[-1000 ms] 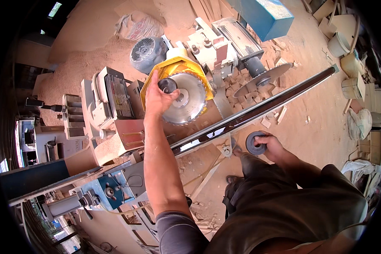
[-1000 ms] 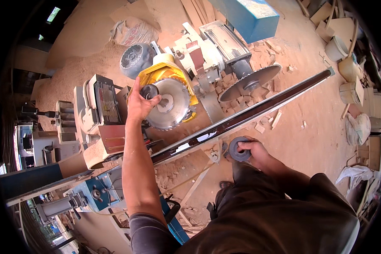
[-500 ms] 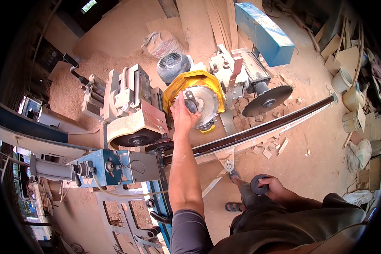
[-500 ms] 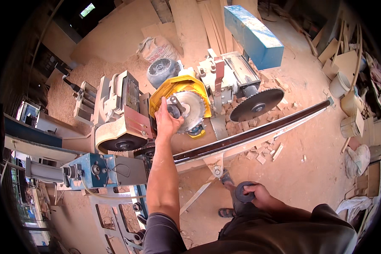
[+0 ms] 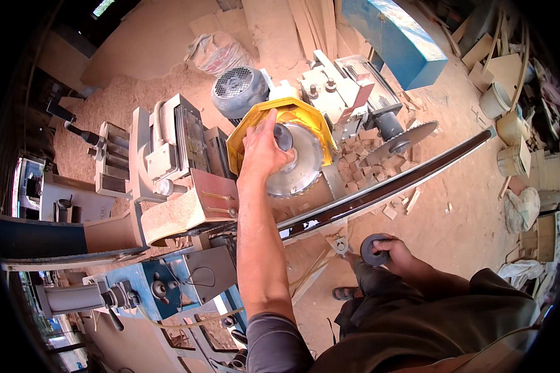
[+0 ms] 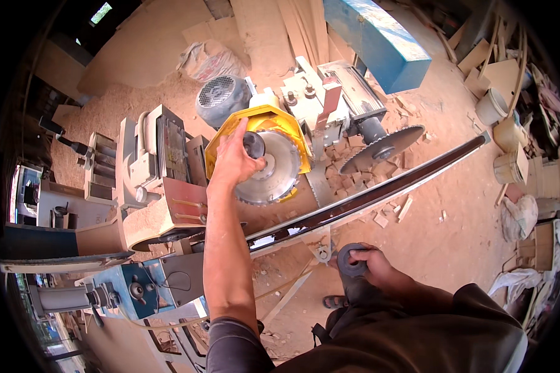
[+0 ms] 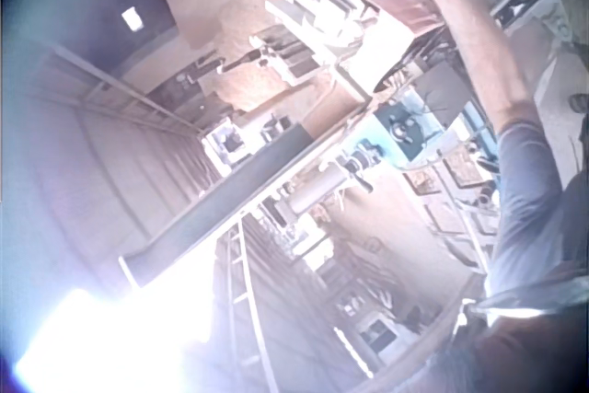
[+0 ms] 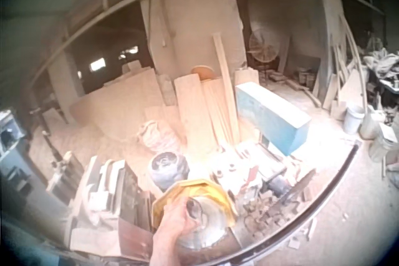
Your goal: The person removes a sandal, then uses a wrench to loosen and remove a circular saw blade from a woodworking machine. They handle the blade and a metal washer, then reinstall the blade and tighten it back into place.
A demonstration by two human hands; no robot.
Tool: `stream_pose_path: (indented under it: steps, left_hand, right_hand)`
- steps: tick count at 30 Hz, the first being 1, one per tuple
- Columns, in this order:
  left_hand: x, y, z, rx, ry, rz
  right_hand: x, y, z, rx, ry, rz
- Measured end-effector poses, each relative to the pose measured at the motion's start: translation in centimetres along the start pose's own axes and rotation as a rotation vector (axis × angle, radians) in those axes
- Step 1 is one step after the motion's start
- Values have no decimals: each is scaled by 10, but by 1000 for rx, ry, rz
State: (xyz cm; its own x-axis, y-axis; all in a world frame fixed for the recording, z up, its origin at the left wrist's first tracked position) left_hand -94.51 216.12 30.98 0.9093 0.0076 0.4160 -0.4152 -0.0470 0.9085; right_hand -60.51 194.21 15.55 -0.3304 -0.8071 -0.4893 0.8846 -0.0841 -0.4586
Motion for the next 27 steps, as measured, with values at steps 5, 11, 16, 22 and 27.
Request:
stream_pose_path:
  steps: [5, 11, 16, 22, 27]
  left_hand:
    - [2, -4, 5, -35, -54, 51]
    - [12, 17, 129, 651, 89, 330]
    - [52, -40, 316, 628, 188, 438]
    - [99, -109, 554, 660, 606, 807]
    - [124, -123, 694, 1245, 1176, 1512]
  right_hand:
    - [-7, -13, -8, -35, 3, -17]
    - [0, 2, -1, -88, 13, 19]
    - [3, -16, 35, -89, -30, 107]
    - [51, -2, 65, -219, -83, 243]
    - [96, 17, 102, -208, -148, 376]
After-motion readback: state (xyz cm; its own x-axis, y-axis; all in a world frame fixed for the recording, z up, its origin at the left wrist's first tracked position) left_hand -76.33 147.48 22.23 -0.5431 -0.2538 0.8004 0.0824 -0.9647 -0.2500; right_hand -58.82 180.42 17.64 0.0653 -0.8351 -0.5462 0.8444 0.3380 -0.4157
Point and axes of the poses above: each hand's wrist, its own z-axis away from the middle knuckle, its own y-axis out of the back of the hand, x = y × z, the point moved 6 cm from there along -z, towards the middle knuckle, and after that the axes turned 2 degrees about -z, right-handed, at the moved point
